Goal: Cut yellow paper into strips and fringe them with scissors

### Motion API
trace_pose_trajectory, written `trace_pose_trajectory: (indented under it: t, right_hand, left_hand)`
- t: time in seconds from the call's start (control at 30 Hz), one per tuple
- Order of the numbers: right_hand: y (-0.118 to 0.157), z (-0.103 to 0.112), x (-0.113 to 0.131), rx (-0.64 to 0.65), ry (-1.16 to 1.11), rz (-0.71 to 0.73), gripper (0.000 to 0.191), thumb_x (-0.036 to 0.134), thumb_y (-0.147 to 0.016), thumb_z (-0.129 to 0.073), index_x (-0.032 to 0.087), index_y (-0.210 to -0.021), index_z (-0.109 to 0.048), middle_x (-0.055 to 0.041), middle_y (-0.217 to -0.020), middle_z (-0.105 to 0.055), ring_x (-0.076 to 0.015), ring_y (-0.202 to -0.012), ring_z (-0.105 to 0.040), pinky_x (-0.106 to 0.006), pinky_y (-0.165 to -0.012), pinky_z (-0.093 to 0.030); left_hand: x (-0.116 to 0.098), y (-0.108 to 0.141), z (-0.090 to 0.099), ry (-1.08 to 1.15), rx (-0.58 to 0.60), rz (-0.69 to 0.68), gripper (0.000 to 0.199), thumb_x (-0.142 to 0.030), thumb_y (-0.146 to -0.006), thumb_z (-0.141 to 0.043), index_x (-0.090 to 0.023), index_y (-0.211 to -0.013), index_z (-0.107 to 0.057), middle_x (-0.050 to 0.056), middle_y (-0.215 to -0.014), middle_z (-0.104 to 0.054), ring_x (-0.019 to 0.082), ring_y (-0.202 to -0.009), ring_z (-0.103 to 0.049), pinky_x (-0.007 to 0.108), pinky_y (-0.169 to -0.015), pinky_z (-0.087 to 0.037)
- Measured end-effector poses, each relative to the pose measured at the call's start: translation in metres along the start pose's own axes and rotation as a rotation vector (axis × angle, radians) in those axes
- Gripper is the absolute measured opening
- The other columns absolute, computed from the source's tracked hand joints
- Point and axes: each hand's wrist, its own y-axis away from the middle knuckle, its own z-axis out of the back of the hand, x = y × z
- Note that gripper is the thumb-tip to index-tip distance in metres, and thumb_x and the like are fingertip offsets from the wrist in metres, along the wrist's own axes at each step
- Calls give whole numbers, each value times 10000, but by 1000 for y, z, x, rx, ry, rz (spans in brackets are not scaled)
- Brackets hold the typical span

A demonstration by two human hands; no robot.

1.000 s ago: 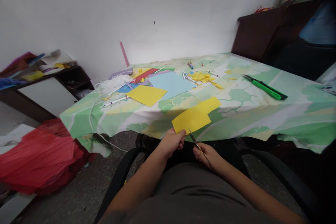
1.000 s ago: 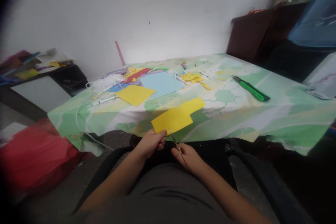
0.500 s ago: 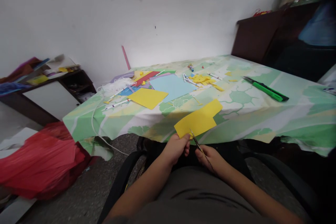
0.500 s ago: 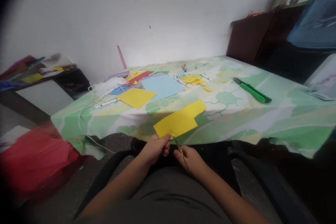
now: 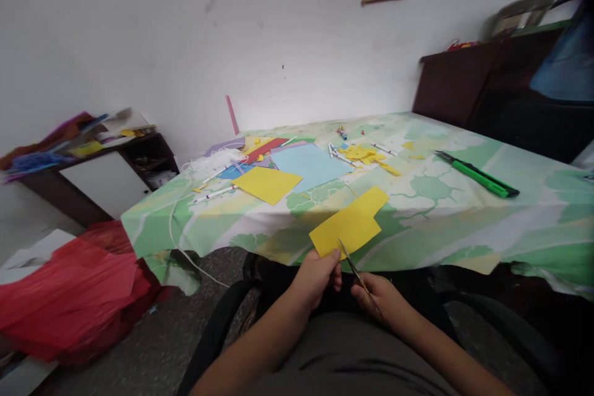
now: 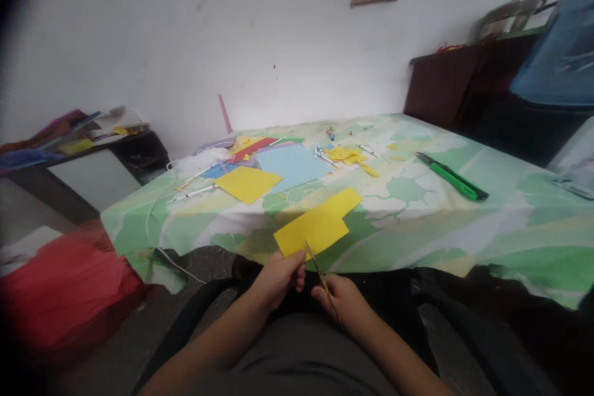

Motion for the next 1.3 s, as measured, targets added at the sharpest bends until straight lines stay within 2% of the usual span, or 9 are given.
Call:
trace_pose_trajectory:
  t: [0.27, 0.53, 0.73, 0.93, 1.0, 1.13, 1.23, 1.3]
  right_hand:
    - [-2, 1, -5, 8, -6, -25, 567, 644, -676, -333, 141, -745, -586, -62, -707, -605, -196, -662, -537, -263, -581, -398]
    - [0, 0, -7, -12, 4, -71, 470, 578, -692, -378, 153, -723, -577, -46, -659, -580, -187, -615, -515, -261, -547, -373]
    - [2, -1, -6, -6, -2, -91, 513, 579, -740, -278, 134, -718, -532, -40, -623, -501, -145, -566, -433, -250, -511, -334]
    - [5, -2, -9, 26, -63, -37, 498, 633, -717, -264, 167, -625, -416, 13, -573, -375, -103, -524, -330, -229, -470, -282]
    - [7, 0, -11, -43, -131, -42, 477, 617, -723, -285, 169, -641, -423, 19, -564, -374, -99, -512, -340, -231, -470, -292]
    - [9, 4, -15, -308, -300, -157, 397, 538, -752, -346, 165, -669, -455, 16, -550, -406, -104, -499, -392, -245, -487, -339]
    - [6, 7, -21, -460, -460, -247, 377, 531, -728, -399, 166, -665, -471, 2, -554, -443, -114, -500, -426, -259, -482, -371]
    - [3, 8, -26, -505, -562, -289, 373, 535, -705, -428, 167, -669, -481, -3, -554, -463, -119, -492, -438, -266, -469, -384]
  left_hand:
    - [-3, -1, 2, 39, 5, 10, 198, -286, -662, -509, -130, -561, -438, -43, -410, -421, 55, -331, -390, 186, -336, -313]
    - [2, -1, 1, 67, -12, 41, 210, -309, -639, -538, -129, -571, -455, -38, -430, -448, 63, -344, -416, 196, -351, -333]
    - [5, -4, 1, 93, -49, 39, 218, -304, -654, -522, -127, -555, -442, -37, -420, -432, 61, -344, -406, 196, -355, -329]
    - [3, -7, 7, 146, -97, -12, 210, -310, -655, -524, -133, -590, -430, -45, -416, -419, 60, -343, -386, 198, -353, -309]
    - [2, -7, 9, 152, -110, -16, 206, -305, -648, -536, -136, -603, -427, -48, -416, -417, 58, -347, -383, 195, -357, -301]
    - [-3, -8, 14, 226, -162, -10, 147, -221, -620, -552, -140, -645, -432, -41, -462, -451, 67, -398, -430, 197, -390, -333]
    - [-8, -9, 18, 371, -166, -28, 150, -138, -593, -535, -135, -721, -457, 0, -613, -541, 93, -517, -519, 229, -490, -417]
    - [-11, -9, 20, 430, -144, -41, 212, -104, -576, -538, -138, -771, -462, 26, -731, -576, 109, -585, -553, 260, -570, -451]
